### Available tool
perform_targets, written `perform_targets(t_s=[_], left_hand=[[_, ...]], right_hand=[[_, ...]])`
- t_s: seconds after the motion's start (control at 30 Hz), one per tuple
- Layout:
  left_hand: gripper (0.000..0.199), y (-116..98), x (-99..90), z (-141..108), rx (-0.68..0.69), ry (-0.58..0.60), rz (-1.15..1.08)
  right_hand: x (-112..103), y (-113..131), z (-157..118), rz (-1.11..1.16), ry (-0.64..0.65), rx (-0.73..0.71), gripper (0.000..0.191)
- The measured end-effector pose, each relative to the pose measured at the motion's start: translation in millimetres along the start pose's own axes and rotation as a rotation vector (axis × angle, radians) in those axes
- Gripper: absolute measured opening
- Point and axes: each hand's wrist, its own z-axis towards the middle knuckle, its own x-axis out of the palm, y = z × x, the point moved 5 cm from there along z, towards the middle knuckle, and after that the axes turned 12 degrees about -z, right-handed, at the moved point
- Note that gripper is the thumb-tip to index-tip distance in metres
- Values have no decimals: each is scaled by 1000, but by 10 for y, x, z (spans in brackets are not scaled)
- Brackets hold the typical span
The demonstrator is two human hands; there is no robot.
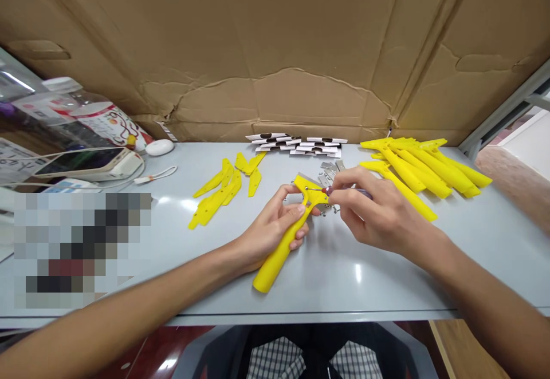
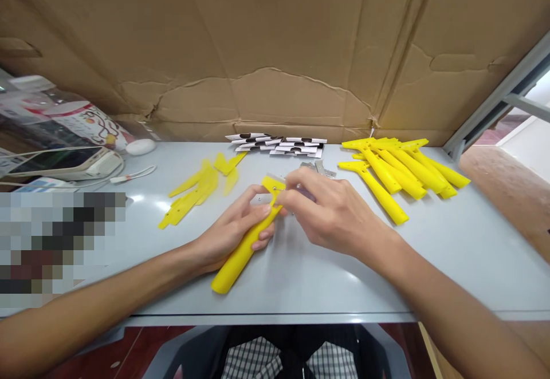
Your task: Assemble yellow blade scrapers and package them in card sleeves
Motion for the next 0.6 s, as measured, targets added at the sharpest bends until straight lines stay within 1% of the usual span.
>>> perform_targets(t_s=[0.13, 0.27, 0.33, 0.43, 0.5, 0.6], left_hand=[[28, -7, 1, 9, -16, -23, -24], [31, -14, 20, 4, -26, -18, -23], [31, -17, 33, -3, -34, -7, -19], [31, -25, 35, -12, -36, -18, -23], [32, -27, 27, -13, -35, -38, -30], [33, -26, 12, -7, -33, -56, -56]], right_hand=[[21, -14, 0, -9, 24, 1, 20], [-4, -55, 12, -135, 0, 18, 8], [-19, -75, 17, -186, -3, 42, 12], [-30, -82, 19, -167, -6, 71, 11], [-19, -66, 15, -140, 2, 55, 14], [10, -56, -5, -145, 27, 24, 11]])
